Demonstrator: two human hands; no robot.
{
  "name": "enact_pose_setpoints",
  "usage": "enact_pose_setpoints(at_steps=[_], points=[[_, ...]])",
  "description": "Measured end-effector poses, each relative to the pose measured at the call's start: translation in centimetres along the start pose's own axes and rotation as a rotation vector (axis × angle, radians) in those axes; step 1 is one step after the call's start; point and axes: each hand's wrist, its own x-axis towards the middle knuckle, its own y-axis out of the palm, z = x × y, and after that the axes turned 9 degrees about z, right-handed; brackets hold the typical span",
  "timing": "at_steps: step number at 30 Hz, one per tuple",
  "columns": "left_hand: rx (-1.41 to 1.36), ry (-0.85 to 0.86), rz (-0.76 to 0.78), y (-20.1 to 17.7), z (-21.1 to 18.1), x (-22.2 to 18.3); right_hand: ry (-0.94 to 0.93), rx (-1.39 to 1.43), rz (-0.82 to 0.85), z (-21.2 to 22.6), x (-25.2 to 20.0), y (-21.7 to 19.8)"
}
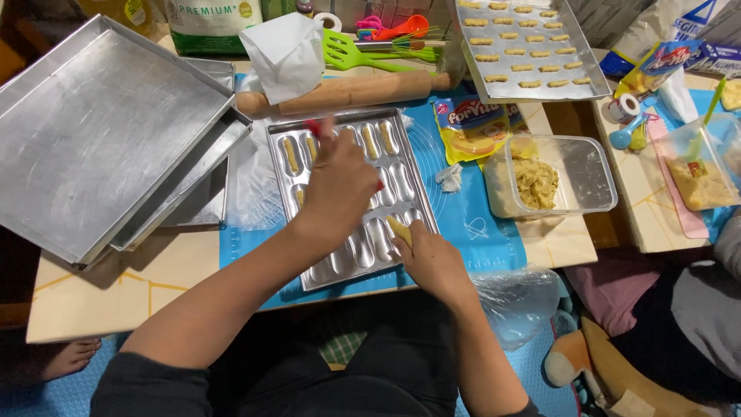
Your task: Greasing a cookie mold tray with a spatula and preparing dough in a plastic bag for baking.
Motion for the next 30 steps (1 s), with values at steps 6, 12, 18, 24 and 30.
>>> enact_pose_setpoints(at_steps=[6, 12, 18, 24, 30], points=[[-0.020, -0.168, -0.188, 2.8, 8.3, -3.3, -0.022, 0.214, -0.129, -2.4, 0.6, 0.0], [-0.161, -0.324, -0.174, 4.3, 8.4, -2.5, -0.072, 0.235, -0.268, -1.1, 2.7, 1.2], [-0.231, -0.248, -0.185, 5.7, 7.8, -2.5, -0.039, 0.068, -0.319, -1.1, 6.9, 2.6], [-0.266, -0.265, -0.052, 7.2, 8.4, -4.0, -0.006, -0.162, -0.355, -1.0, 9.8, 3.0], [-0.277, -0.251, -0.070, 7.0, 7.7, -4.3, 0.021, -0.190, -0.280, 0.4, 9.8, 2.0]])
